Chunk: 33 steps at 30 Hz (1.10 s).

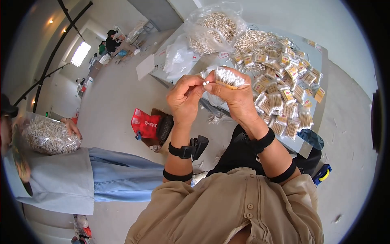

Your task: Inspecting and organizing small packages of cotton swabs on a workbench in a manufacturing environment.

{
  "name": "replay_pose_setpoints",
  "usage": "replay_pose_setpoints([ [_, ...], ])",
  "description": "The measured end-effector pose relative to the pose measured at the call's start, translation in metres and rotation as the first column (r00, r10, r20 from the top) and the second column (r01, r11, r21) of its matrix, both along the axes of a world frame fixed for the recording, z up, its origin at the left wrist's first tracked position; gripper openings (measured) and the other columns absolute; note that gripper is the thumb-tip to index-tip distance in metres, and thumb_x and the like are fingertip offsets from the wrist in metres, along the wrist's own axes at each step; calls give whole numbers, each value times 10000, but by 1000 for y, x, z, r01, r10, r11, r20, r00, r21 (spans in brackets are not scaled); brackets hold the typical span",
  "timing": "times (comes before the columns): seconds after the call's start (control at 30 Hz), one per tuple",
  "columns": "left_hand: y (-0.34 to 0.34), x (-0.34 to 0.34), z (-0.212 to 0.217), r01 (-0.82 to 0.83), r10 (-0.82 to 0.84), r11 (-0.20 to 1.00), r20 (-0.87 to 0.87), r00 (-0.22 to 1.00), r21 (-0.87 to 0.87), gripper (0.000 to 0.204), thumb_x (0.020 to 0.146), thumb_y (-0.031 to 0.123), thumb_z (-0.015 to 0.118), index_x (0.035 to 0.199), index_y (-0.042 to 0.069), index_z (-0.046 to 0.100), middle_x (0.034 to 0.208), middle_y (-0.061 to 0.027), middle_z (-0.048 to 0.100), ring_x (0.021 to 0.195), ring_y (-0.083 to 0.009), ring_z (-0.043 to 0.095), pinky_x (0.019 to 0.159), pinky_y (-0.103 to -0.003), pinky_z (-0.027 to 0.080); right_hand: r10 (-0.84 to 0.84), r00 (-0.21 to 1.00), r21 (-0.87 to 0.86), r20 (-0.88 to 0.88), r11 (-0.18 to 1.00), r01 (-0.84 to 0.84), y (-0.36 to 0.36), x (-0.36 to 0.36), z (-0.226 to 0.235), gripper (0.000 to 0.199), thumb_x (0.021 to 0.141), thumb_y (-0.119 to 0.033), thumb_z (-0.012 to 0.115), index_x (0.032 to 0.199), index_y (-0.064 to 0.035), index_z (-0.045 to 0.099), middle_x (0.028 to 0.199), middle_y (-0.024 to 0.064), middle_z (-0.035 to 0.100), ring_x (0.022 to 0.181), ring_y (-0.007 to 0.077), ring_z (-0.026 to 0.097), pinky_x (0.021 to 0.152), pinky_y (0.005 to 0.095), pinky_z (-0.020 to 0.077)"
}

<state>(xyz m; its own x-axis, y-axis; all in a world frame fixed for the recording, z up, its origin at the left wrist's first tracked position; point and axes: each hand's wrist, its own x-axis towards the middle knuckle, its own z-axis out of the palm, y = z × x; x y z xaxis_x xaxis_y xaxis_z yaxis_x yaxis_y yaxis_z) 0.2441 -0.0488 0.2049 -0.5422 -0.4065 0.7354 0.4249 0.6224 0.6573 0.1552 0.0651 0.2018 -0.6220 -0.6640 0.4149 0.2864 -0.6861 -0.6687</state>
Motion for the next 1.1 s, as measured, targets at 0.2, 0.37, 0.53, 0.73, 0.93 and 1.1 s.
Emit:
replay_pose_setpoints([
  [0.2, 3, 0, -3, -12, 12, 998, -2, 1000, -55, 155, 739, -114, 648, 857, -22, 611, 821, -51, 615, 699, -87, 550, 619, -207, 456, -29, 998, 13, -53, 999, 30, 5, 0, -1, 170, 725, 56, 699, 873, -1, 639, 819, 20, 631, 749, 81, 576, 689, 223, 474],
  [0.37, 14, -8, -9, 78, -89, 988, 76, 993, 135, 125, 762, -77, 651, 852, -5, 602, 819, -62, 617, 618, -76, 525, 534, -198, 426, -82, 996, 36, -40, 996, 83, 14, -9, -6, 146, 733, 9, 699, 862, -7, 633, 803, 8, 614, 761, 78, 561, 692, 225, 455],
  [0.53, 22, -28, -35, 286, -279, 791, -97, 955, 541, 85, 800, -24, 633, 855, 14, 579, 785, -90, 620, 543, -74, 482, 447, -200, 354, -242, 940, -29, 239, 966, 256, 29, -43, -21, 112, 764, -24, 660, 854, 41, 645, 757, 65, 644, 636, 122, 571, 616, 251, 456],
  [0.73, 58, -46, -74, 209, -248, 909, 67, 966, 360, 68, 813, -53, 609, 874, -22, 610, 788, -71, 617, 621, -87, 541, 543, -212, 457, -236, 874, 33, 425, 969, 245, 90, -82, -62, 116, 774, 35, 613, 890, 25, 606, 749, 79, 615, 618, 140, 566, 608, 267, 482],
  [0.93, 53, -58, -75, 106, -105, 994, 74, 992, -3, 108, 824, -54, 603, 917, -13, 639, 877, -52, 619, 725, -88, 564, 631, -239, 526, -155, 841, 128, 518, 986, 103, 98, -57, -82, 114, 763, 11, 656, 861, 31, 601, 712, 63, 594, 625, 142, 562, 588, 282, 476],
  [1.1, 59, -61, -75, 77, -75, 997, 55, 996, -20, 161, 778, -133, 569, 880, -17, 617, 832, -55, 605, 672, -91, 552, 591, -223, 489, -143, 861, 122, 488, 988, 95, 97, -45, -83, 117, 758, 13, 657, 862, 23, 604, 716, 68, 602, 608, 150, 564, 589, 283, 465],
])
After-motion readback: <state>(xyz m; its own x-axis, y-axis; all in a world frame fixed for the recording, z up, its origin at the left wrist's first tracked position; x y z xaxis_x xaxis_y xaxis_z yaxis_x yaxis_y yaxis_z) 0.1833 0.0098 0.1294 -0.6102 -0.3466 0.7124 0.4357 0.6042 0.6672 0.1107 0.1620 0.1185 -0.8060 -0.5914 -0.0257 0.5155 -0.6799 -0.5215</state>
